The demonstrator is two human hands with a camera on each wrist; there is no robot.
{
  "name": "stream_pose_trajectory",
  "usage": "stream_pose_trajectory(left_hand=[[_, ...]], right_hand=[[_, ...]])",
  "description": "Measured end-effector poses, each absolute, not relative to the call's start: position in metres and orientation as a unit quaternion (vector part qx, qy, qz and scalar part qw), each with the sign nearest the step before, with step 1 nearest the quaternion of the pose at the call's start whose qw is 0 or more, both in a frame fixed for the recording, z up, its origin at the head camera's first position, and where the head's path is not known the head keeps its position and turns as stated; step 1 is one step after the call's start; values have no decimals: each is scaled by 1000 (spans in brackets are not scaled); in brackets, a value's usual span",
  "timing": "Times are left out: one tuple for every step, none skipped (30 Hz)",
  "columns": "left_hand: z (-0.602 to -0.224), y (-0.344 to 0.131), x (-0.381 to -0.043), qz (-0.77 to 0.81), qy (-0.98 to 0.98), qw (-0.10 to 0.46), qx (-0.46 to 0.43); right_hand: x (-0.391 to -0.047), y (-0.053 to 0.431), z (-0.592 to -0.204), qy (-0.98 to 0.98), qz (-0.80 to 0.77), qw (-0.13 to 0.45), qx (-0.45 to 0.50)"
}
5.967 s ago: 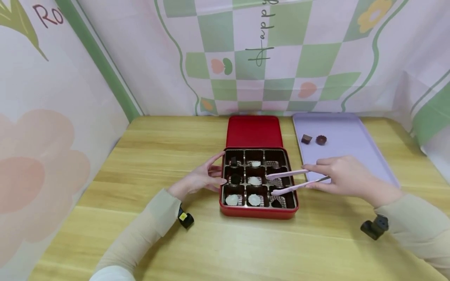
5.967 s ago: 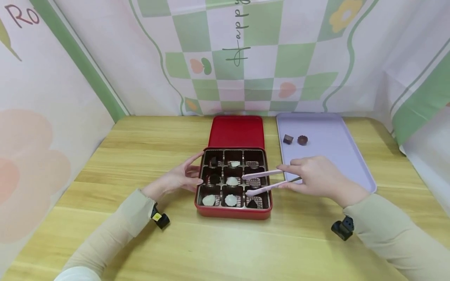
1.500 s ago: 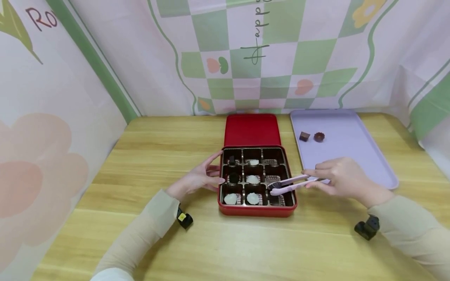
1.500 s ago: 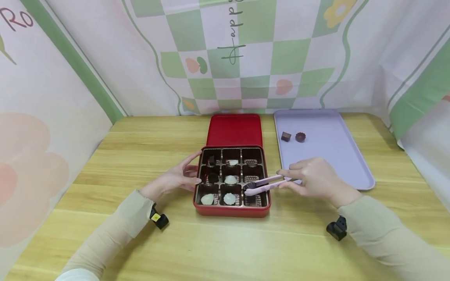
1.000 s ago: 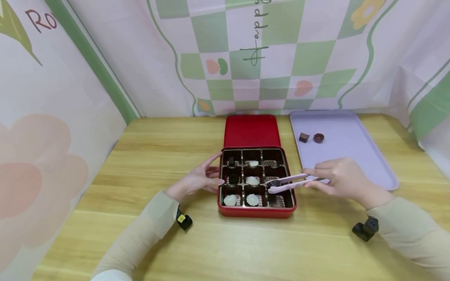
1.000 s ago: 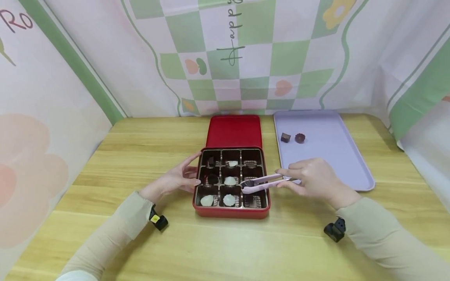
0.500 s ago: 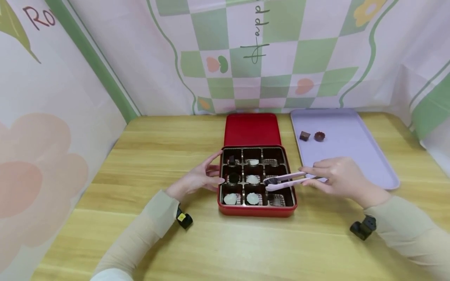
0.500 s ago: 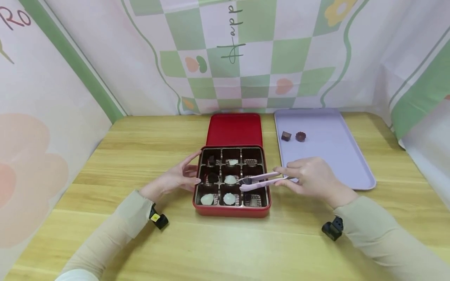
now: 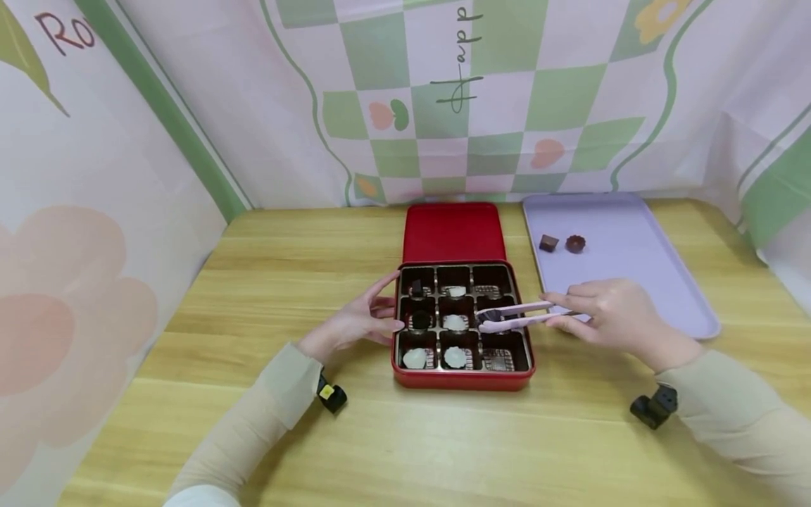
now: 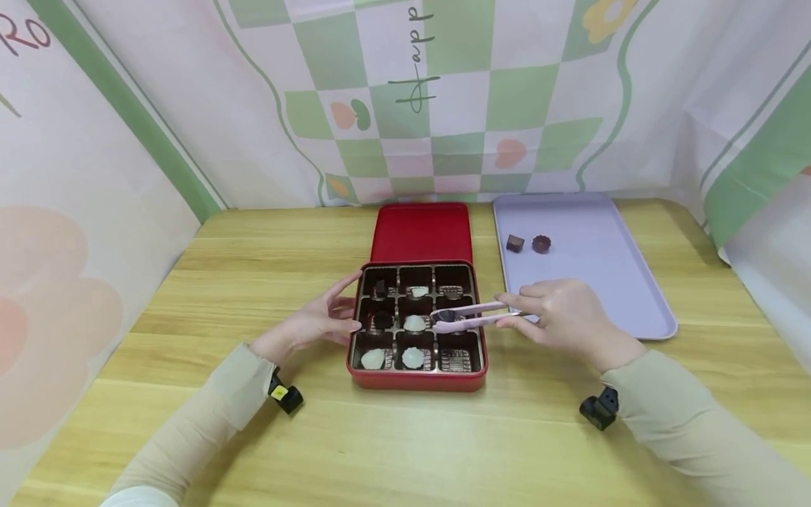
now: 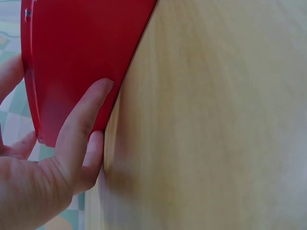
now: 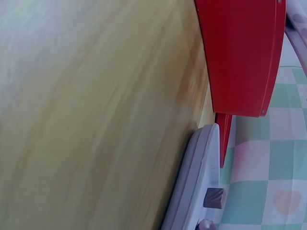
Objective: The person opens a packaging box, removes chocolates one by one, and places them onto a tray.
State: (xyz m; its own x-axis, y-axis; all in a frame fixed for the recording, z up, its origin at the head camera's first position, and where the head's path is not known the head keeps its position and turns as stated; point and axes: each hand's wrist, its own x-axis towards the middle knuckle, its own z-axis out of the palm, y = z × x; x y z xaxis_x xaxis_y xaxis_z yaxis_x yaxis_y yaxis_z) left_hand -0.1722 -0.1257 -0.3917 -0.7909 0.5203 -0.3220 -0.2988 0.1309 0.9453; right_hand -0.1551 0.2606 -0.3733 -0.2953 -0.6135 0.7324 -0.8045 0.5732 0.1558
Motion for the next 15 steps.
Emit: stream_pose_trajectory(left_hand=[[-391,-126,-172,654,684,313,79],[-391,-125,-172,654,684,313,78],[-391,-125,-172,653,685,314,78],[-391,-125,-172,652,686,314,79],[-391,-125,-172,651,686,314,78],[-391,-125,-172,651,686,315,79],[-390,-125,-172,650,687,315,81],[-390,-125,-172,650,687,315,82],[-390,-125,-172,649,688,314,83],[-390,-125,-172,649,688,314,82],[-390,-125,-172,649,688,314,82],[-390,-125,-172,649,689,313,81],[-390,-125,-172,650,689,312,79],[-390,-125,-172,650,688,312,77],[-390,-125,-171,651,688,311,78]], right_hand=[[-155,261,-373,-798,119,393,441],[-155,262,-372,-799,119,395,438],[-155,262,-372,-800,118,397,434],[-155,263,-372,-802,116,398,431],[-155,264,-372,-802,116,400,428],[-155,265,-372,-804,115,400,425],[-156,266,-372,-804,115,401,423],[-156,266,-372,-805,116,402,421],[-156,267,-372,-806,115,402,419],[-157,268,-372,-807,111,402,417],[-157,269,-372,-809,107,402,416],[-158,271,-372,-810,102,402,414],[-158,272,-372,-813,98,400,412],[-158,273,-372,-815,92,399,410],[-159,275,-372,-817,87,398,408]])
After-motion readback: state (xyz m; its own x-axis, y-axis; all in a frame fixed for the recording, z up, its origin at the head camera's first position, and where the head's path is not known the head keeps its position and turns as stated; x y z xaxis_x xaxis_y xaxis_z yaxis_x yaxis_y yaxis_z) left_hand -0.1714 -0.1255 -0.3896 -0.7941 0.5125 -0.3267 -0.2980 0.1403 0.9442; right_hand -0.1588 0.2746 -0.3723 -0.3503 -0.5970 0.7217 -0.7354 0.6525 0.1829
